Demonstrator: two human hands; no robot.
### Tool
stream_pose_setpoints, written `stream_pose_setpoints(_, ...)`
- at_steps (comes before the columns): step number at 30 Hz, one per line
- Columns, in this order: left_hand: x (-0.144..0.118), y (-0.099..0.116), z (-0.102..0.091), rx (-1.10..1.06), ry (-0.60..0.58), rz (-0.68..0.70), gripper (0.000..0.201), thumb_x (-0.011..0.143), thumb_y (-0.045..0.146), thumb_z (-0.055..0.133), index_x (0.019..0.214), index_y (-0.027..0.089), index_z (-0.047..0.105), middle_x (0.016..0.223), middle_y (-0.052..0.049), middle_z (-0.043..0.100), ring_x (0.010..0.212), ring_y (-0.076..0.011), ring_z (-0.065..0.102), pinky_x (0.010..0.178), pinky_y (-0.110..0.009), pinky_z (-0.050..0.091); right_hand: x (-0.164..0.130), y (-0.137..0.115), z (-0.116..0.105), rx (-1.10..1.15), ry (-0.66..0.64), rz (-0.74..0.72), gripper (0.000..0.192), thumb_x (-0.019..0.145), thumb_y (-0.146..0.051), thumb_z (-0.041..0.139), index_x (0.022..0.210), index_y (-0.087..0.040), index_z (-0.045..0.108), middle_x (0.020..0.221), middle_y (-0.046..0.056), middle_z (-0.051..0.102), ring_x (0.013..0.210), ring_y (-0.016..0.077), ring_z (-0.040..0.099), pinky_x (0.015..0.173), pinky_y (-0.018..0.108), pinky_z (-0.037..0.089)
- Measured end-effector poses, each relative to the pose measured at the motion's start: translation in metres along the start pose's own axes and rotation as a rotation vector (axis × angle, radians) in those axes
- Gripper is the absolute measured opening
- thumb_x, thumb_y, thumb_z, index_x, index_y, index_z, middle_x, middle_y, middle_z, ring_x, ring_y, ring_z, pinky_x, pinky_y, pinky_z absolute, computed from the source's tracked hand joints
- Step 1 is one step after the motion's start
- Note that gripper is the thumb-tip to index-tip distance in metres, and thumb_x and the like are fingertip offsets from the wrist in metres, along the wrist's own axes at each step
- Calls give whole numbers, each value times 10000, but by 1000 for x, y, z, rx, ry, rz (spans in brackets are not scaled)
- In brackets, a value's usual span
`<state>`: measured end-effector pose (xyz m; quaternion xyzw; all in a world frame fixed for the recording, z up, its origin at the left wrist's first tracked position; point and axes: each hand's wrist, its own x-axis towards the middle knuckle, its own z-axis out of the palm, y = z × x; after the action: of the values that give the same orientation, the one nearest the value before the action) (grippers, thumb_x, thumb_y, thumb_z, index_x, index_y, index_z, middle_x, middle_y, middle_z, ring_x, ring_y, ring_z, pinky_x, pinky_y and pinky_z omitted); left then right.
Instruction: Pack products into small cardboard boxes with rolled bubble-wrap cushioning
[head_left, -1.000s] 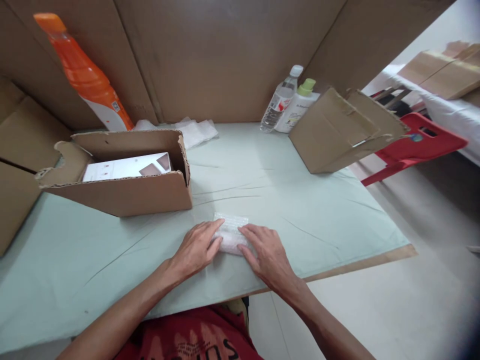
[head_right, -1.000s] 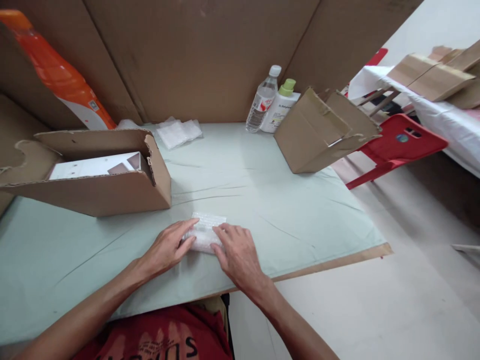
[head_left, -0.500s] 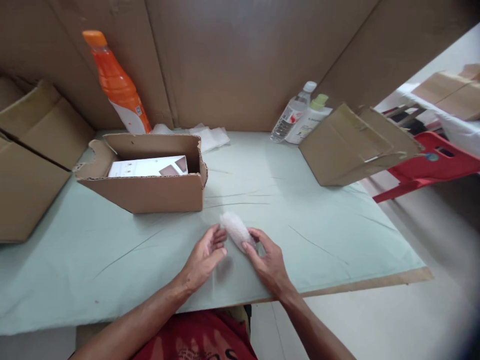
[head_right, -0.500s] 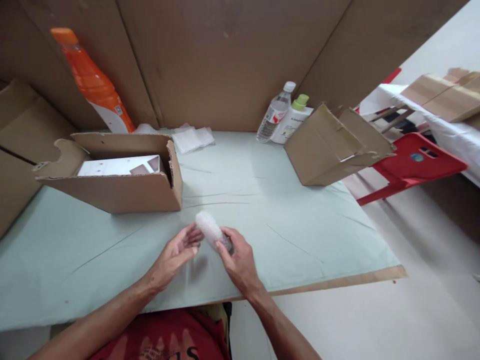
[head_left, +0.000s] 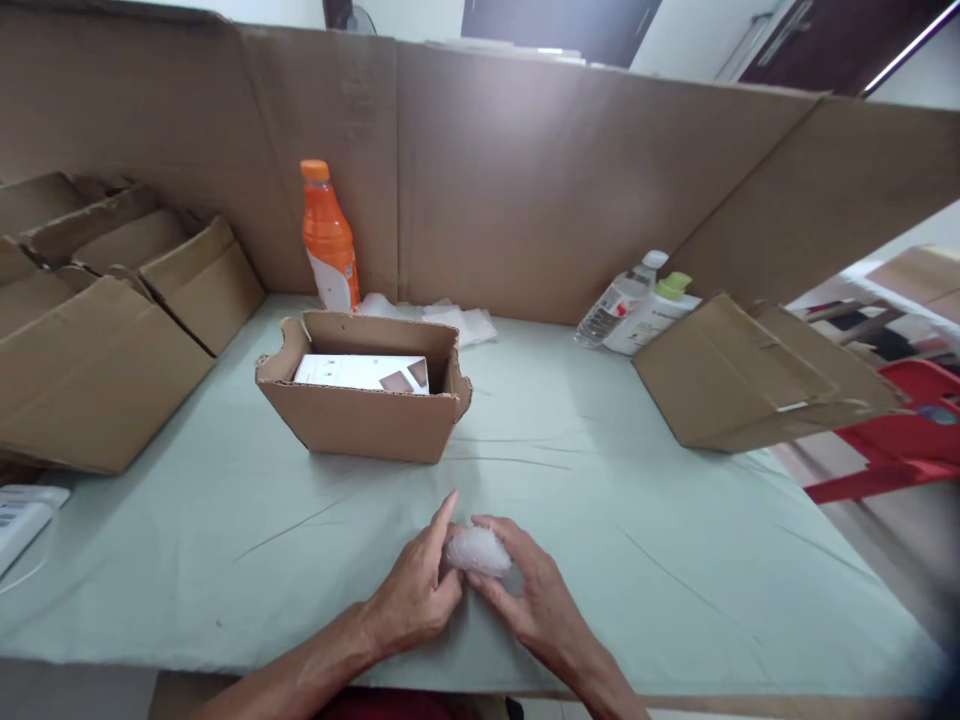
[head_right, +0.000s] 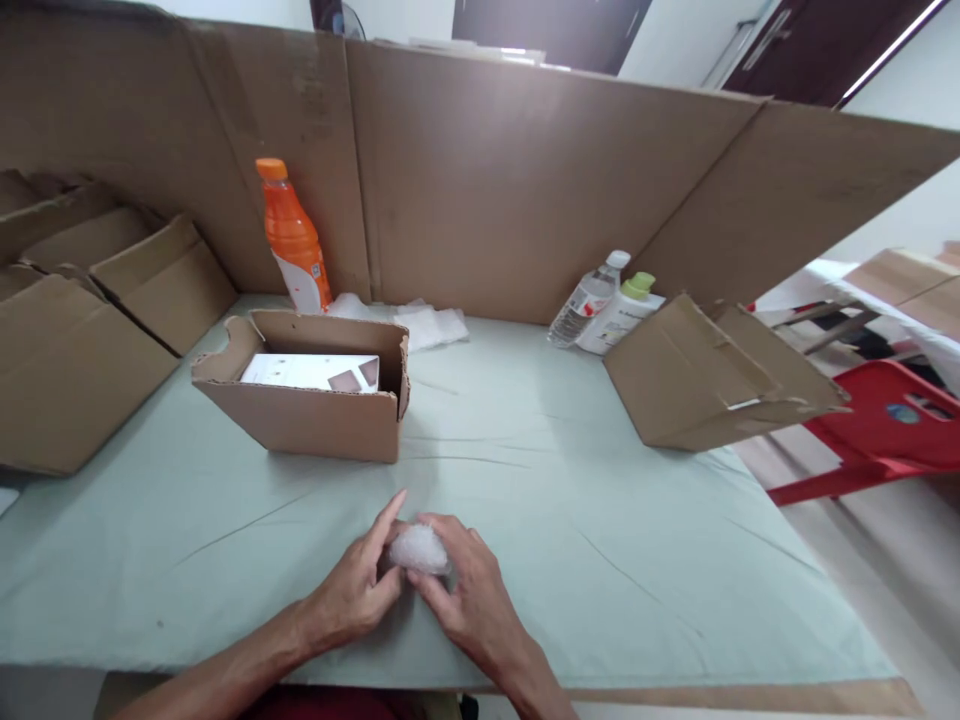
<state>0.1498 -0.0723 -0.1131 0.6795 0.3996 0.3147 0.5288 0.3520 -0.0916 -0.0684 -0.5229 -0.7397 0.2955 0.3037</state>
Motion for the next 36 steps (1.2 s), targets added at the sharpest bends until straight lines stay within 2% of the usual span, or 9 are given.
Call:
stream_pose_setpoints(5,-4,-7,-4,64,-51,14,898,781,96,513,1600,144,146,1202,-137,678,1051,-262,663,962,-439,523,15,-13,-3,-8,-216,58,487,861,-399,673,1314,-242,590,1238,101,696,1049,265,685,896,386,565)
stream_pose_setpoints(9,-12,7,-31,116,-141,79,919,768,160,631,1588,213,219,1378,-143,617,1217,-296,617,1043,-458,498,30,-36,-34,-46,-295,13,254,863,-329,649,1106,-267,692,1051,48,745,930,245,692,865,378,556)
stream_pose_setpoints(11,-17,16,-55,135,-12,173,882,774,218,686,1560,263,288,1433,-114,585,1293,-292,572,1083,-451,475,45,-52,-58,25,-181,5,208,864,-352,650,1043,-255,694,931,38,732,780,209,677,715,315,556)
stream_pose_setpoints(14,-20,21,-95,198,406,259,595,872,261,615,1446,268,456,1290,-89,676,1211,-256,630,1036,-426,513,82,-75,-85,111,197,-11,263,893,-430,626,1075,-244,667,862,42,682,659,177,606,538,271,475)
stream_pose_setpoints(16,-15,16,-115,232,605,236,417,906,279,574,1321,232,567,1144,-87,728,1083,-239,687,961,-403,554,114,-87,-91,75,392,-57,318,888,-468,621,1110,-244,655,906,50,675,719,191,602,571,288,471)
stream_pose_setpoints(18,-6,4,-126,236,680,187,335,894,299,582,1210,201,631,1062,-86,748,986,-230,713,912,-393,575,147,-97,-89,-62,420,-84,343,871,-483,616,1100,-232,660,926,53,678,764,203,601,625,304,472)
stream_pose_setpoints(23,14,-21,-126,151,680,74,280,807,297,596,1045,186,693,964,-74,767,871,-217,729,736,-332,607,195,-120,-79,-780,176,-27,200,820,-363,593,892,-209,699,693,40,628,656,191,544,616,292,364)
stream_pose_setpoints(28,15,-25,-122,86,634,15,286,784,284,586,1025,185,703,937,-75,762,832,-209,717,601,-283,569,221,-137,-80,-813,-199,133,169,812,-325,558,789,-195,663,676,18,645,609,156,550,539,266,291)
stream_pose_setpoints(36,14,-29,-123,119,601,24,289,779,254,566,1020,180,706,912,-68,751,785,-193,700,591,-279,555,233,-134,-59,-1131,-219,160,239,871,-329,540,876,-186,731,807,114,727,731,252,660,574,295,329)
